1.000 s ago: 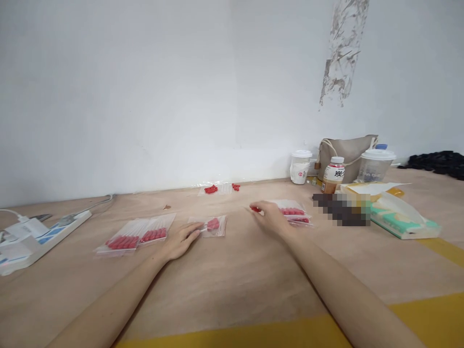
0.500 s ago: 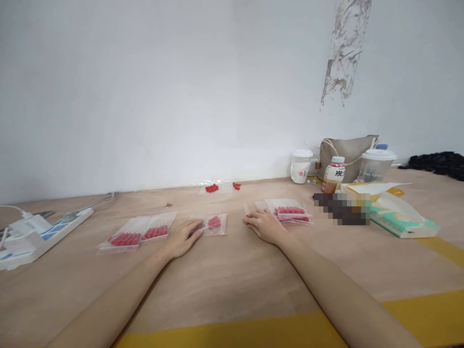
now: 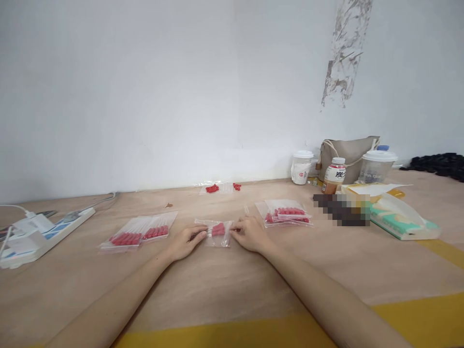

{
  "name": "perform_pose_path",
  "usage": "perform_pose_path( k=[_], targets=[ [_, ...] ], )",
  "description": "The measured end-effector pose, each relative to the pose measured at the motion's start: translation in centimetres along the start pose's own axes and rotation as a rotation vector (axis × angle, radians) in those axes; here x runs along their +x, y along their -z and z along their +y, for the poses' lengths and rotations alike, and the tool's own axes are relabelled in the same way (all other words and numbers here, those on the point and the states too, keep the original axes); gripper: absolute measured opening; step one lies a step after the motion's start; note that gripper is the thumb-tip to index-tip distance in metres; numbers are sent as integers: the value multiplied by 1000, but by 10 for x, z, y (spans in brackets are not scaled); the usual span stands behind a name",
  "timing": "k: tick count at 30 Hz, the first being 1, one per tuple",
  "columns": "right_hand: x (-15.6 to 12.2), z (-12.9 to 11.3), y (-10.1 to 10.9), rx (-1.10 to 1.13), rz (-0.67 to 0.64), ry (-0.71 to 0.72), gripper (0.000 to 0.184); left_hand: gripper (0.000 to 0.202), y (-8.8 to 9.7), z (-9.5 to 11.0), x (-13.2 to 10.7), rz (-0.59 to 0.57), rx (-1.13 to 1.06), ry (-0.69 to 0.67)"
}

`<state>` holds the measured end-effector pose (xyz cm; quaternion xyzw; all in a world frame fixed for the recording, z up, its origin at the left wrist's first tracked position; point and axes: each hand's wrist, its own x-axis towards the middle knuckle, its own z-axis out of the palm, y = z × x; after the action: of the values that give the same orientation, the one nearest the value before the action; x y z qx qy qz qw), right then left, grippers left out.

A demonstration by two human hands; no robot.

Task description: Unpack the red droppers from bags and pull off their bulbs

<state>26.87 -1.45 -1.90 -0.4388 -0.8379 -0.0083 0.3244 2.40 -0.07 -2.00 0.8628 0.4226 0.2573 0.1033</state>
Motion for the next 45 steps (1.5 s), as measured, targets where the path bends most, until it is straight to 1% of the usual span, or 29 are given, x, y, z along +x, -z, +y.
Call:
perform_pose_path(
  k=[3,5,8,11,13,15,18,21,24,26,28,30,32,36,39,42,43,45],
  targets=[
    [1,-8,-3,-37,-51,22,20,37,-3,7,1,-7,-55,-10],
    [2,-10,-3,-35,-64,24,21,34,-5,8,2,-1,-59,-7],
    [2,-10,-3,22,-37,-4,12,33,-6,7,2,-10,-77,-22],
    [2,-10,-5,63,-20,6,16,34,-5,6,1,-35,-103,-38],
    [1,-11,-7,66,-27,18,14,36,-5,7,0,-56,-105,-35],
    [1,-12,-8,70,-25,-10,13,40,-5,6,0,-64,-92,-19],
    [0,-13,-8,121,-12,-69,18,43,-6,5,0,-46,-54,19],
    [-1,-14,-6,202,-56,-77,20,43,-6,4,0,-37,-24,36],
    [-1,-16,-3,225,-98,-70,24,42,-6,6,0,-40,3,26],
    [0,-18,-2,220,-99,-65,22,42,-5,7,1,-39,21,22],
    [1,-18,-2,230,-90,-55,14,42,-5,7,2,-35,34,21],
    [2,-14,-2,282,-74,-50,9,41,-5,6,3,-31,45,22],
    [3,-7,-3,396,-50,-89,12,41,-5,4,3,-29,58,29],
    [4,11,-1,721,-25,-223,25,44,-5,2,3,-28,104,44],
    [4,23,10,898,-23,-295,35,45,-5,2,2,-24,135,57],
    [4,36,32,928,30,-336,40,45,-5,4,1,-31,147,69],
    [4,41,39,906,68,-344,41,45,-5,4,1,-32,149,77],
    [4,54,52,834,196,-362,40,45,-5,4,1,-28,154,100]
  ],
)
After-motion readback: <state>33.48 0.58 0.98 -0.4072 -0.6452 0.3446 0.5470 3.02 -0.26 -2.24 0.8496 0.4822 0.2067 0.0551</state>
